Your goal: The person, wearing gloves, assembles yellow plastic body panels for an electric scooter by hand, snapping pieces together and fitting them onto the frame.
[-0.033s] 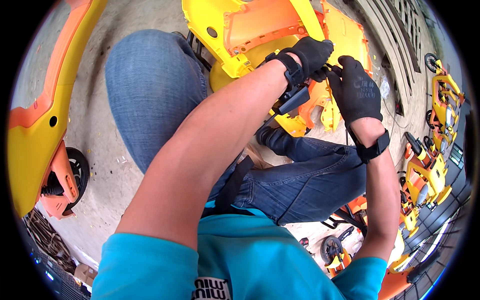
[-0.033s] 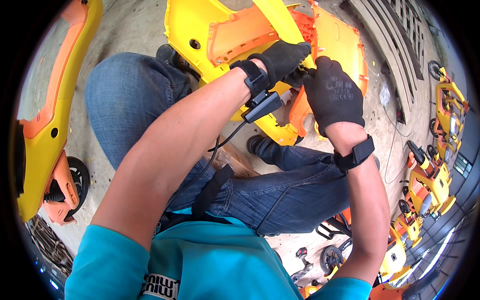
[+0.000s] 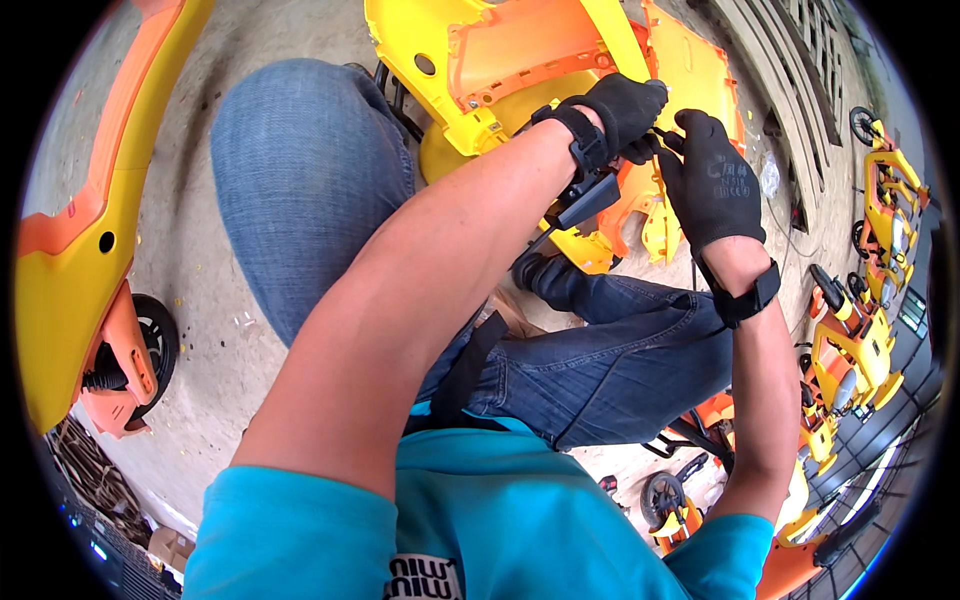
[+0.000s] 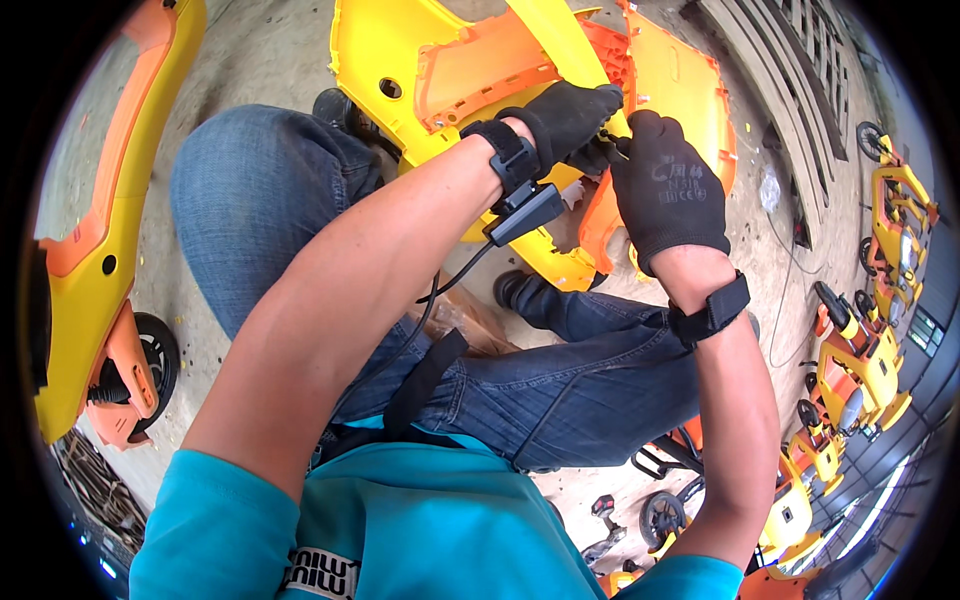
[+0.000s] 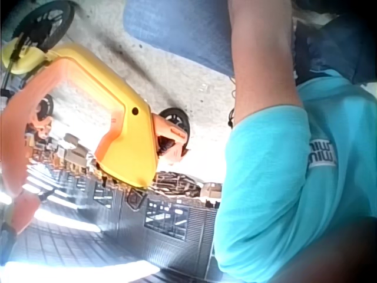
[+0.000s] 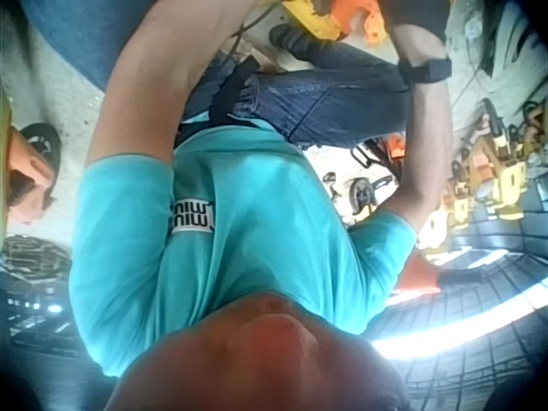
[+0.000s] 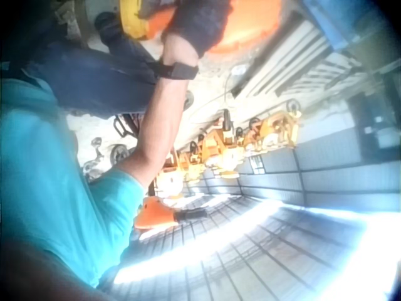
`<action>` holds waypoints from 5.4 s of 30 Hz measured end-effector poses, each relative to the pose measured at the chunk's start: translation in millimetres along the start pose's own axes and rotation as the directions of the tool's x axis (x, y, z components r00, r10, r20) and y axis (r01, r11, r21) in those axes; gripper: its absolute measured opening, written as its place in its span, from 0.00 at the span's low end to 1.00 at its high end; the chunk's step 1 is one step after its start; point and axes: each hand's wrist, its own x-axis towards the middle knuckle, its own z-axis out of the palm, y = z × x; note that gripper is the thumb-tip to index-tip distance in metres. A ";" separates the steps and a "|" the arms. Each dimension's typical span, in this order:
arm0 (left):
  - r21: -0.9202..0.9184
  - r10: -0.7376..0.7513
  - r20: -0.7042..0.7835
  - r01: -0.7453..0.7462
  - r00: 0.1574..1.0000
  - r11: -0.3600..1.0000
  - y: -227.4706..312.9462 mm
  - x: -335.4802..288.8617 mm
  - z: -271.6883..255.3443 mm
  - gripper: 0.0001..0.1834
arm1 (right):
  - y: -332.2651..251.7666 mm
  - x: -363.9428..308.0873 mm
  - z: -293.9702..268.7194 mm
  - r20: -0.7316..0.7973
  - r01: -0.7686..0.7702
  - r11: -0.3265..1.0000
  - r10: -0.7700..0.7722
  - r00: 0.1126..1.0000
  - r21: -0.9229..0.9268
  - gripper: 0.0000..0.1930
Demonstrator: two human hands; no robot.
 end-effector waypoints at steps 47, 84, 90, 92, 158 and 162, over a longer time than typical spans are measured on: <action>0.041 0.001 -0.010 -0.001 1.000 0.999 -0.7 1.5 -1.1 0.22 | -0.6 1.7 0.5 0.016 0.056 0.998 -0.056 0.998 0.013 0.09; -0.075 -0.039 -0.020 0.037 0.999 0.996 -0.7 -0.3 0.2 0.20 | -11.6 6.5 -4.8 0.203 -0.178 0.966 0.215 0.955 -0.187 0.11; -0.167 -0.084 -0.012 0.081 0.996 0.983 3.5 -3.2 4.9 0.19 | 6.4 -4.2 5.2 0.004 0.030 0.999 -0.030 1.000 0.038 0.14; -0.155 -0.071 -0.010 0.069 0.997 0.986 2.3 -1.7 3.7 0.19 | 5.1 -3.7 5.6 0.009 0.033 0.999 -0.033 0.999 0.032 0.14; 0.107 -0.040 -0.181 0.060 0.983 0.992 3.5 -0.3 3.5 0.23 | -3.0 -3.1 0.6 0.035 0.041 0.987 -0.036 0.999 -0.155 0.08; 0.052 -0.036 -0.161 0.045 0.986 0.998 2.9 -1.1 4.8 0.20 | -0.6 -2.8 -1.0 0.106 -0.055 0.986 0.072 0.992 -0.156 0.10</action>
